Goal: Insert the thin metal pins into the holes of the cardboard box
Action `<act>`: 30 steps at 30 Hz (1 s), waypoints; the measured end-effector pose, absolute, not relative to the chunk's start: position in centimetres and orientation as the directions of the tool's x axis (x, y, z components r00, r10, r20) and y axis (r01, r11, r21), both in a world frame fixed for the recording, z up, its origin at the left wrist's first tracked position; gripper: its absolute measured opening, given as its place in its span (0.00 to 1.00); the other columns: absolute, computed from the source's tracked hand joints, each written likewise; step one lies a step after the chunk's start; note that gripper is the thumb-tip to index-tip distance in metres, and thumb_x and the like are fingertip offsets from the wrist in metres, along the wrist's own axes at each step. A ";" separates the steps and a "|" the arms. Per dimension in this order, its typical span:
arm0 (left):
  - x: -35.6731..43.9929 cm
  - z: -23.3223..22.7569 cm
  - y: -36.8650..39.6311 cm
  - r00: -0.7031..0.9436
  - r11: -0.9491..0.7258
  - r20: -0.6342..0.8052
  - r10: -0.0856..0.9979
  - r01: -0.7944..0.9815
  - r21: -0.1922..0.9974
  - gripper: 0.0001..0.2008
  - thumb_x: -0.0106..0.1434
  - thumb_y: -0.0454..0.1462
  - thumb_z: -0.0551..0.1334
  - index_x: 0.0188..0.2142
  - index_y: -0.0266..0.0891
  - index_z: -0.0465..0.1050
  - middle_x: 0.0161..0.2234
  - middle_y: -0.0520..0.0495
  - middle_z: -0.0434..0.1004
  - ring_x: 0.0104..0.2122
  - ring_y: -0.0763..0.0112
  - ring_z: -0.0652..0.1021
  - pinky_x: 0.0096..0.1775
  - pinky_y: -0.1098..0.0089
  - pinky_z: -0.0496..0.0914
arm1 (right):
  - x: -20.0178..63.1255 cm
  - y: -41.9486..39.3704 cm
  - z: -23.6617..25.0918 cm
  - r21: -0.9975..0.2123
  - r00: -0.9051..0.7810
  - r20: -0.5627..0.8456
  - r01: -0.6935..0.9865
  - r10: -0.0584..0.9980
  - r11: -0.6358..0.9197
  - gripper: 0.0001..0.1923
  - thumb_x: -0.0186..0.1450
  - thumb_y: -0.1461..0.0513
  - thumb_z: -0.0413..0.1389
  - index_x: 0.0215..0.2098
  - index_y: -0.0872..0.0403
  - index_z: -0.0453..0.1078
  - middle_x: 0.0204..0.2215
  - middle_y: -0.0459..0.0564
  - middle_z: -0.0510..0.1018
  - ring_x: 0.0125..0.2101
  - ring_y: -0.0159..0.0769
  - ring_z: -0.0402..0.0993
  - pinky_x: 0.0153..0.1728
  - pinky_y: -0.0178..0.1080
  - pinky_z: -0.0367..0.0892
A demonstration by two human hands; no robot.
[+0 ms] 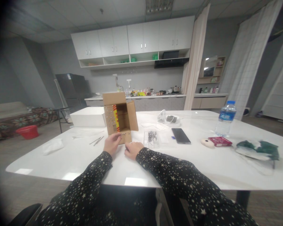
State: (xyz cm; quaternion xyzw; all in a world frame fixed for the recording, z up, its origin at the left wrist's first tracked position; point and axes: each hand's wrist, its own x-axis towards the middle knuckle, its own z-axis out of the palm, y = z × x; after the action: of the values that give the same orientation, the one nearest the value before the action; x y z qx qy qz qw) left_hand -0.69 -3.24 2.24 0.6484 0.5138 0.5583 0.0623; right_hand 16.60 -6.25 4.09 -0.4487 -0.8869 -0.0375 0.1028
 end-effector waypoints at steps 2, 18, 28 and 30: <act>-0.7 2.2 -3.2 -0.146 -0.466 0.666 0.731 0.606 0.644 0.11 0.57 0.38 0.58 0.38 0.37 0.75 0.36 0.45 0.79 0.34 0.69 0.78 0.41 0.66 0.73 | 16.6 -6.3 4.2 -0.026 -0.577 0.213 0.803 0.789 0.595 0.13 0.65 0.55 0.45 0.42 0.51 0.67 0.34 0.51 0.78 0.33 0.38 0.73 0.31 0.36 0.57; -0.4 2.7 -3.1 -0.076 -0.471 0.682 0.728 0.667 0.577 0.11 0.59 0.36 0.57 0.38 0.37 0.76 0.35 0.45 0.76 0.32 0.70 0.76 0.40 0.67 0.72 | 16.7 -6.5 4.4 -0.030 -0.582 0.222 0.798 0.783 0.602 0.12 0.64 0.56 0.46 0.40 0.51 0.67 0.34 0.51 0.78 0.33 0.39 0.74 0.29 0.36 0.56; 0.2 2.6 -1.9 0.014 -0.518 0.766 0.643 0.745 0.421 0.12 0.63 0.39 0.56 0.38 0.39 0.76 0.33 0.45 0.73 0.35 0.68 0.74 0.41 0.66 0.71 | 16.6 -6.4 4.4 -0.042 -0.579 0.223 0.798 0.784 0.601 0.12 0.65 0.56 0.47 0.40 0.51 0.67 0.35 0.51 0.78 0.34 0.38 0.74 0.30 0.36 0.57; 0.4 2.7 -1.6 0.022 -0.516 0.775 0.632 0.758 0.399 0.12 0.63 0.39 0.55 0.38 0.40 0.76 0.34 0.45 0.73 0.35 0.67 0.74 0.41 0.66 0.71 | 16.6 -6.3 4.3 -0.039 -0.583 0.237 0.794 0.777 0.607 0.12 0.64 0.56 0.47 0.40 0.51 0.68 0.34 0.50 0.78 0.34 0.38 0.74 0.29 0.36 0.57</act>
State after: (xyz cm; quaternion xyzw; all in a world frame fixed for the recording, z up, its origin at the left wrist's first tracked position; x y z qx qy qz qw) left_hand 0.35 -1.64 2.67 0.7122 0.4880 0.5007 -0.0628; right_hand 16.56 -6.32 4.33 -0.4419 -0.8889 -0.0357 0.1155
